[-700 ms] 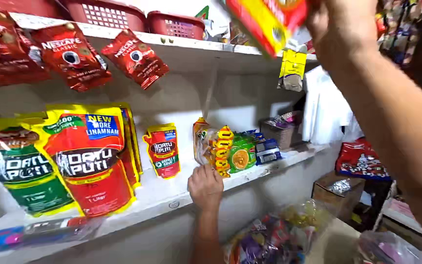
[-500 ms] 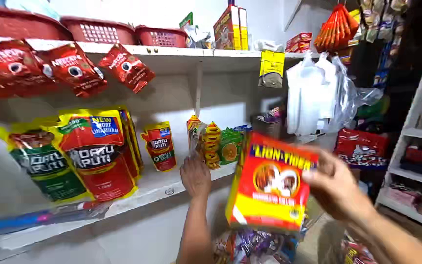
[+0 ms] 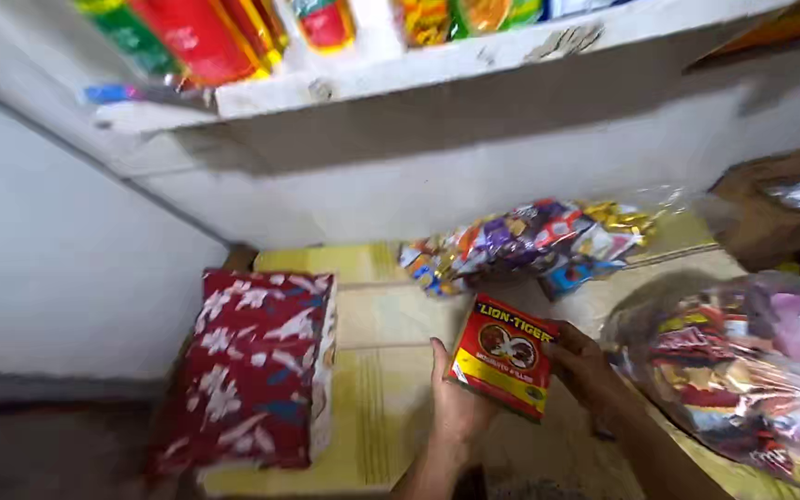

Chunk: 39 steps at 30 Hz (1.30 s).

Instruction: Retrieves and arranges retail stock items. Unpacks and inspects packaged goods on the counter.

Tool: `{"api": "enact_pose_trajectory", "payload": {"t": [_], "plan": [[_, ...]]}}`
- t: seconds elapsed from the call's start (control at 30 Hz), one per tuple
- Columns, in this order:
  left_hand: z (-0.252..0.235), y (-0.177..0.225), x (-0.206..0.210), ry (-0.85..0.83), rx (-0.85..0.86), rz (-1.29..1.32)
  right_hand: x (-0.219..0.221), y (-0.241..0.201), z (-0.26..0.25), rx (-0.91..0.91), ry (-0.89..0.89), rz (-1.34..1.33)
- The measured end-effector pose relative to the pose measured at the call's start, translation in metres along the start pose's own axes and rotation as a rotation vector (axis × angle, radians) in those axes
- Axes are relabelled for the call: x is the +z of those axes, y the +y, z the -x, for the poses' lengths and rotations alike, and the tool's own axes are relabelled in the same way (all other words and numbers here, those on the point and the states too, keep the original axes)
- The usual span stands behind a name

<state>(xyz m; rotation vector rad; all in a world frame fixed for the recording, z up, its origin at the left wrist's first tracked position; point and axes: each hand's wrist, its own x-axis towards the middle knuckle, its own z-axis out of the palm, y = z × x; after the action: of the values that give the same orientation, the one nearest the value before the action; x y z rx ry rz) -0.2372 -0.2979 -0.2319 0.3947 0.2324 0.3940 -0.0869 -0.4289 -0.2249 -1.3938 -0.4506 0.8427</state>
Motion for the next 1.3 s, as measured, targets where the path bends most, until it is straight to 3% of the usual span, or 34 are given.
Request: {"api": "enact_pose_trajectory", "payload": {"t": [0.1,0.23,0.37,0.53,0.67,0.93,1.17,1.3], "plan": [[0.039,0.005,-0.026,0.101,0.060,0.091,0.026,0.025,0.003,-0.254,-0.092,0.479],[0.092,0.013,-0.057,0.119,0.189,0.216,0.075,0.039,0.008,-0.573,-0.403,0.894],[0.144,0.032,-0.081,0.176,0.381,0.229,0.144,0.044,0.016,-0.800,-0.655,1.067],[0.226,0.079,-0.120,0.276,0.602,0.217,0.264,0.063,0.043,-1.001,-0.866,1.134],[0.312,0.133,-0.167,0.164,0.746,0.255,0.380,0.087,0.088,-1.057,-0.990,1.116],[0.491,0.255,-0.234,0.253,0.958,0.271,0.614,0.128,0.163,-1.093,-1.248,0.948],[0.567,0.334,-0.285,0.410,1.174,0.440,0.770,0.139,0.183,-1.066,-1.537,0.959],[0.608,0.385,-0.326,0.510,1.275,0.358,0.863,0.156,0.177,-1.015,-1.715,0.817]]}}
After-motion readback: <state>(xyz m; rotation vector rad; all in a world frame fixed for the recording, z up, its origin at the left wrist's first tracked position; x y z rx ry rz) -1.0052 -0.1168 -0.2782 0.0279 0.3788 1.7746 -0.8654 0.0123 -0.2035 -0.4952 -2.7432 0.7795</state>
